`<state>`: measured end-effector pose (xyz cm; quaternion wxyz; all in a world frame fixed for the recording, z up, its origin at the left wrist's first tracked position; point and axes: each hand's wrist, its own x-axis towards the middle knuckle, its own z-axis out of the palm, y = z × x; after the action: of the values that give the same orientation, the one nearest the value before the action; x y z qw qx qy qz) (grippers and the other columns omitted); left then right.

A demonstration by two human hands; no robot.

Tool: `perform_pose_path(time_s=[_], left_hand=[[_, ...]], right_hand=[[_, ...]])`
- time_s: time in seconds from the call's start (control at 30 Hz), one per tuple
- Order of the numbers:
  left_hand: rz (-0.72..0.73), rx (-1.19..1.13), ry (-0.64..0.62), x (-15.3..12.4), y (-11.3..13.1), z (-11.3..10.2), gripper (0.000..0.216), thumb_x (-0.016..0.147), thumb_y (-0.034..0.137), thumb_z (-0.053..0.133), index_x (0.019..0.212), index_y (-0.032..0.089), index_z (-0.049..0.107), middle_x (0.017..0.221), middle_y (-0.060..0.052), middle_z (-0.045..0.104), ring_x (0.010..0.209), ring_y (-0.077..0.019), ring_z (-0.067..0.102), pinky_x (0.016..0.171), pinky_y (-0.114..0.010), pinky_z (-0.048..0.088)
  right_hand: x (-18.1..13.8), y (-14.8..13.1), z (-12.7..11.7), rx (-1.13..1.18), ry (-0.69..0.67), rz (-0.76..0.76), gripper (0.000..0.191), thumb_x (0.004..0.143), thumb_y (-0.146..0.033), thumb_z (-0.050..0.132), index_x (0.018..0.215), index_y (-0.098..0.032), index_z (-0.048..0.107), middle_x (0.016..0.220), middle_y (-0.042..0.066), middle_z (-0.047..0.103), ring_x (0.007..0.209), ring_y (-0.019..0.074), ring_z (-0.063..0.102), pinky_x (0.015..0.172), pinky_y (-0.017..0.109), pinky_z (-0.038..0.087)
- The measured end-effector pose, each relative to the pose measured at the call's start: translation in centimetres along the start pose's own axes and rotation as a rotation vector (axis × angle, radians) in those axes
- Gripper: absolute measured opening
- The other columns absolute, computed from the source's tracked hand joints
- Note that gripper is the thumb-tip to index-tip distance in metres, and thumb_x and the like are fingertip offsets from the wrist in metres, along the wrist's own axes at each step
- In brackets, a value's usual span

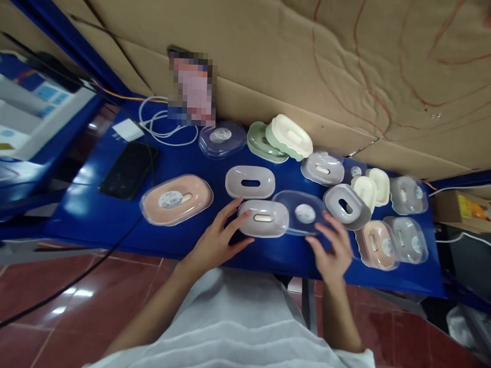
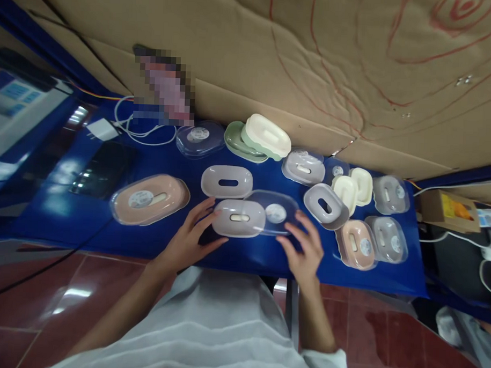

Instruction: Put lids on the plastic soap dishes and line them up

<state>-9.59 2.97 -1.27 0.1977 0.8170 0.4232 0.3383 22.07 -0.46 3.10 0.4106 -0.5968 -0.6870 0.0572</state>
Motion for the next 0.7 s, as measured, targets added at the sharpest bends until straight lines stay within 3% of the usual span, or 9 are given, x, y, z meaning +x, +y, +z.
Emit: perform_pose_path(time_s=[0.13,0.3,0.5,0.7], left_hand=[[0.034,0.031,-0.048,0.2,-0.1,0.0,0.090,0.095,0.029,0.080,0.169,0.034,0.028,0.173,-0.019,0.031,0.155,-0.0384,0.046,0.115,-0.053,0.057],[0.073,0.073,-0.047,0.4,0.0,-0.2,0.081,0.096,0.025,0.077,0.166,0.034,0.037,0.171,-0.017,0.039,0.154,-0.0365,0.048,0.120,-0.055,0.052],[0.057,0.054,0.004,0.4,-0.3,-0.2,0.074,0.097,0.024,0.077,0.162,0.035,0.044,0.169,-0.016,0.043,0.151,-0.0351,0.051,0.118,-0.055,0.054],[0.074,0.037,0.025,0.0,-0.4,-0.1,0.073,0.096,0.026,0.078,0.161,0.034,0.047,0.168,-0.016,0.045,0.150,-0.0343,0.054,0.117,-0.053,0.056]], right_hand=[[-2.2,-1.3,3.8,0.108,-0.142,-0.053,0.055,0.097,-0.028,0.076,0.147,-0.046,0.063,0.139,0.007,0.069,0.129,0.0350,0.069,0.106,0.058,0.062],[-1.8,-1.8,5.1,0.022,-0.316,-0.155,0.067,0.102,-0.023,0.067,0.162,-0.045,0.045,0.150,0.011,0.060,0.145,0.0351,0.058,0.116,0.059,0.055],[-2.0,-2.0,5.5,-0.013,-0.355,-0.195,0.081,0.102,-0.020,0.066,0.167,-0.052,0.030,0.166,0.007,0.047,0.152,0.0365,0.050,0.120,0.062,0.053],[-2.6,-2.1,5.7,-0.034,-0.343,-0.206,0.080,0.100,-0.018,0.068,0.166,-0.051,0.035,0.165,0.004,0.049,0.153,0.0355,0.049,0.120,0.059,0.054]])
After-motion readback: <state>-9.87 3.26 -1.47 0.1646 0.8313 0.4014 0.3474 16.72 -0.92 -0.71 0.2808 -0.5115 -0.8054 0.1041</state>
